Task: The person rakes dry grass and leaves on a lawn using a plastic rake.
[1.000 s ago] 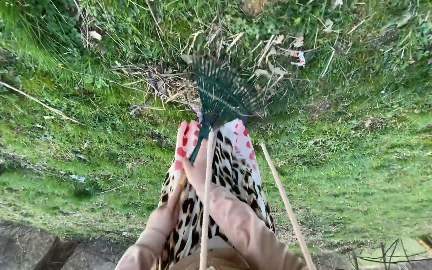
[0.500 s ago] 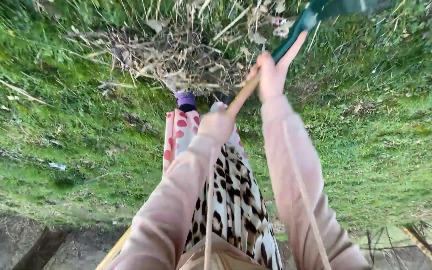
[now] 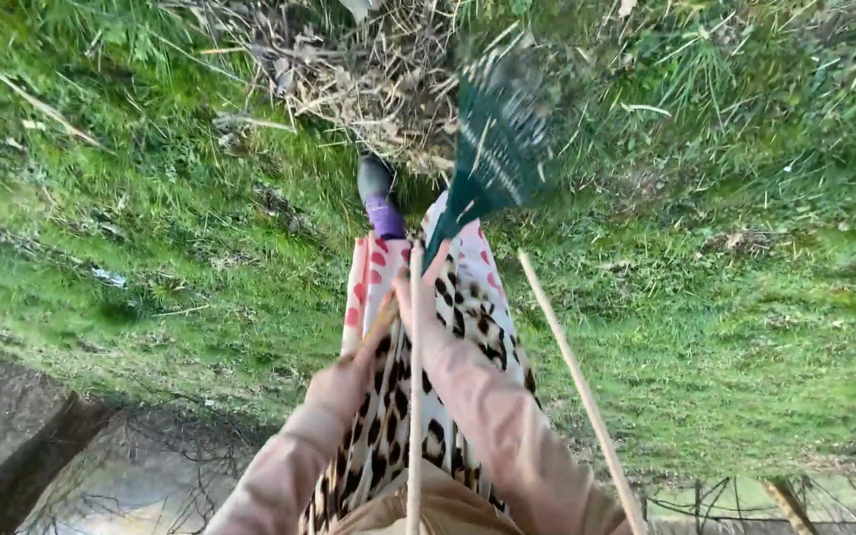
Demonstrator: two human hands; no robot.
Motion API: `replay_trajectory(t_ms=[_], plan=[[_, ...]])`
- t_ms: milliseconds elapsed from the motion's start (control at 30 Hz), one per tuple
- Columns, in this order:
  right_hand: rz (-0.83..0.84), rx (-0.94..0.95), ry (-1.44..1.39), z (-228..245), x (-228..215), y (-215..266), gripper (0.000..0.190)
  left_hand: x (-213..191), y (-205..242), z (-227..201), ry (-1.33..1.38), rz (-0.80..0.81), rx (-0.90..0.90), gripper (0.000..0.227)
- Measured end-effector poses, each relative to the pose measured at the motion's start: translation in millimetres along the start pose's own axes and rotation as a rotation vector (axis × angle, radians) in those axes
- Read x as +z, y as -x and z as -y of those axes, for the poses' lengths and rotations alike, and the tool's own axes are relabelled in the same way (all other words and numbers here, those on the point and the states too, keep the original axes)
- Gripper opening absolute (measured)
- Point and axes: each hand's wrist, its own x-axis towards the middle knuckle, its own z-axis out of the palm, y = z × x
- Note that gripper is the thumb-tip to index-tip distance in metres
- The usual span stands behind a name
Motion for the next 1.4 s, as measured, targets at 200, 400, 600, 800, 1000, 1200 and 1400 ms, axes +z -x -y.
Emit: replay_trajectory(t_ms=[200,400,600,800,1000,1200,1400], plan=[[-0.059,-0.007,0.354,39,-18,45,0.095,55,-6,11,-0.092,0.038,0.028,0.093],[-0.215,-0.176,0.141,157,5,-17,0.109,-31,-87,-56,-0.292,-0.233,0.39,0.109],[-0.015,-0.68,0.165,157,12,-88,0.094,-68,-110,-63,-0.273,-1.082,0.588,0.09],[-0.102,-0.515,0.218,52,45,-65,0.091,-3,-135,47,-0.316,-0.726,0.404,0.088],[-0.142,-0.29,0.427,-126,57,-24,0.086,37,-36,141,0.106,-0.07,0.052,0.067],[-0.052,-0.141,0.523,-121,53,7,0.091,68,-28,182,0.044,-0.247,0.173,0.069],[-0.148,-0.517,0.333,39,104,-49,0.087,-105,-42,54,-0.051,-0.863,0.588,0.068]])
